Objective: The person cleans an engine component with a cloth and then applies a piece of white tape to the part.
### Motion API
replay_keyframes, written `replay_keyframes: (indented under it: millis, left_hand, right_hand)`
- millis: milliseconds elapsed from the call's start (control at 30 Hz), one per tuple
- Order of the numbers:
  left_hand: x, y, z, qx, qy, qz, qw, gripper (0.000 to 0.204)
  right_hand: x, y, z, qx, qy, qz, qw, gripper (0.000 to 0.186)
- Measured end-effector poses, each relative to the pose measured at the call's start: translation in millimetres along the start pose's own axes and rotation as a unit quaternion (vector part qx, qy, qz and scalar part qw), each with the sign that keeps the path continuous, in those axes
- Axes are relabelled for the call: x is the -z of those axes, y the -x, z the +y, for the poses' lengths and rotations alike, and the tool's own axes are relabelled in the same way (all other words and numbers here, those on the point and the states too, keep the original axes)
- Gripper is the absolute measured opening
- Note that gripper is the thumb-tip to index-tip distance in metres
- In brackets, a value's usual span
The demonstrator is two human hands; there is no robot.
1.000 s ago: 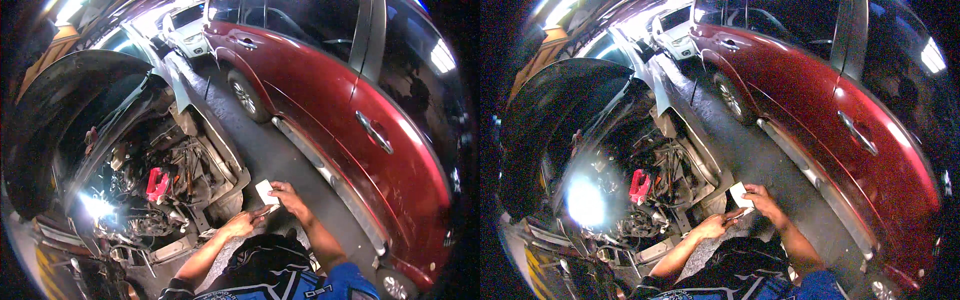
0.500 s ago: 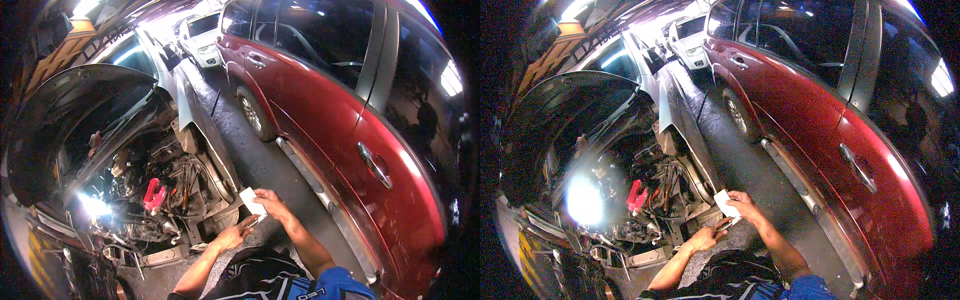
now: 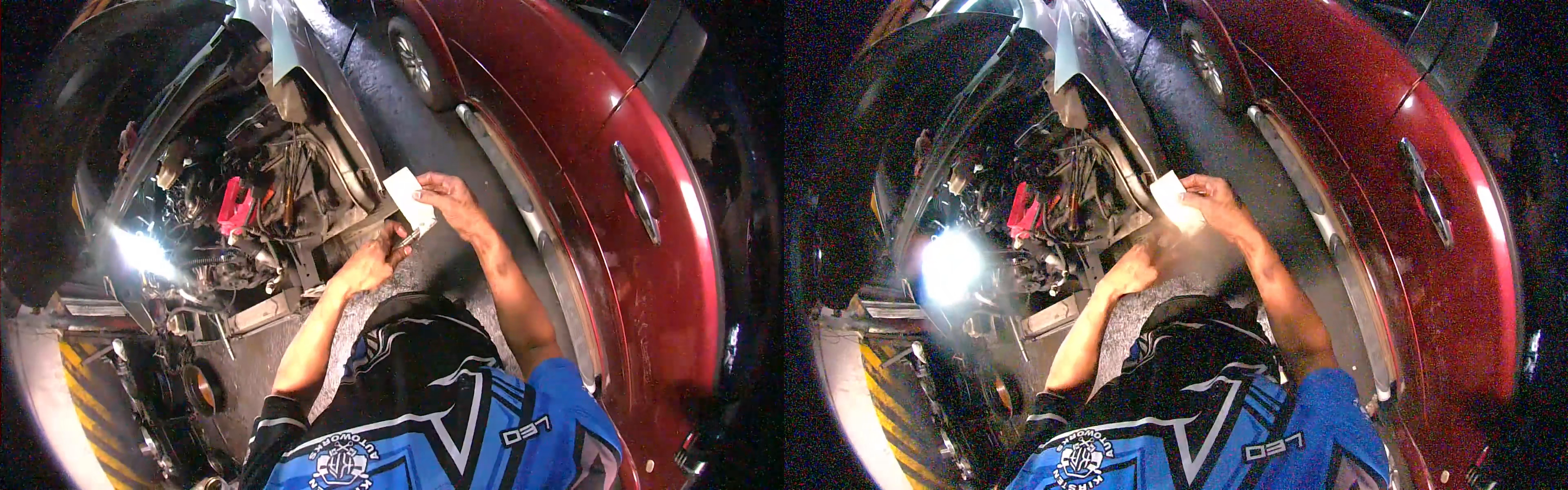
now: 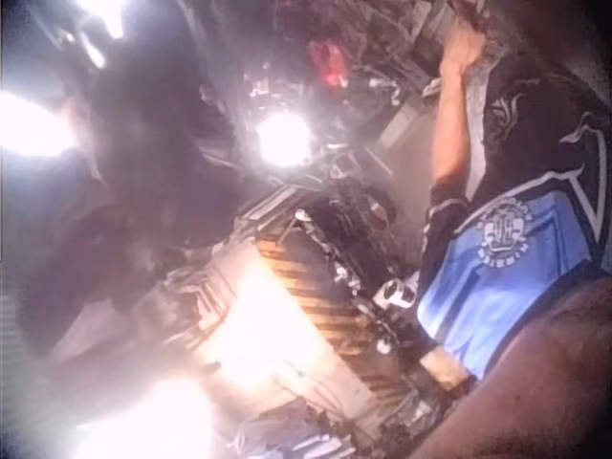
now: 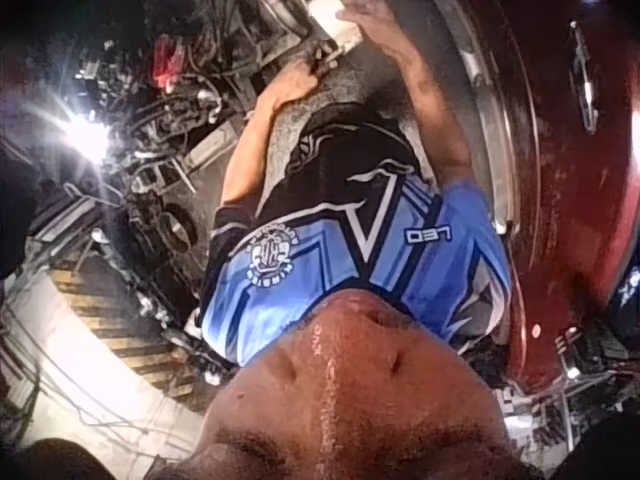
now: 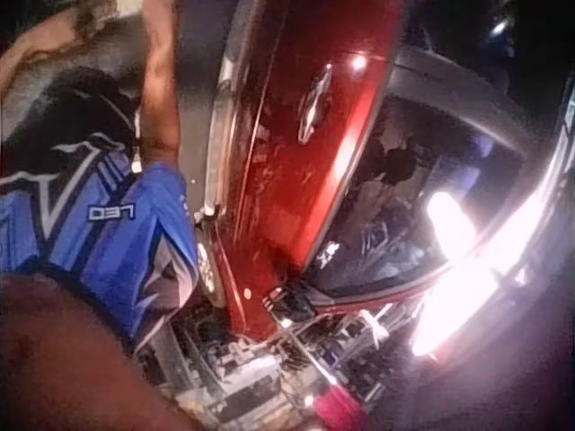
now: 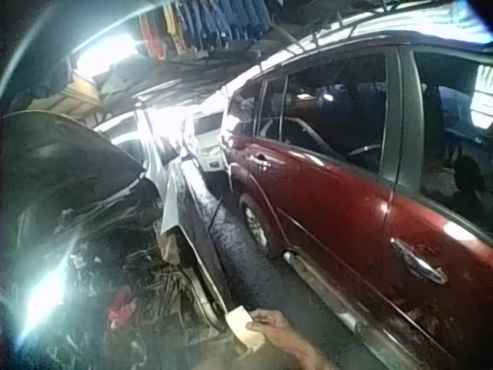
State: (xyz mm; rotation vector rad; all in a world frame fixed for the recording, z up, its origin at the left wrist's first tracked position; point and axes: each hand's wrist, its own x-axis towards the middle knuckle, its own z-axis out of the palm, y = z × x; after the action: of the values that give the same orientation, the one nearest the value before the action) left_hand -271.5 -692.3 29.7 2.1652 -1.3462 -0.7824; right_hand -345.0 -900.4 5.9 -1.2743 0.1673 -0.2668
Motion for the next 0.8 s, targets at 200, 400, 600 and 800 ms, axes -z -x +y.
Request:
replay_keyframes:
  millis: [200,400,600,800]
  left_hand:
    - [5.1,6.6,-6.1,0.117,0.09,-0.018,0.989,0.058]
    - [22.9,17.9,2.8,0.11,0.148,0.079,0.98,0.055]
    - [18.7,25.8,-3.4,0.007,0.159,0.106,0.982,0.053]
    - [31.6,35.0,13.5,-0.005,0.123,0.049,0.991,0.051]
  right_hand:
    - [-13.1,38.2,-20.7,0.01,0.009,0.005,1.0,0.021]
    - [3.6,74.0,10.6,-0.008,0.112,-0.011,0.994,0.028]
    - [26.4,84.8,43.2,0.01,0.177,-0.051,0.983,0.039]
    - [30.6,80.8,68.9,-0.121,0.294,-0.062,0.946,0.041]
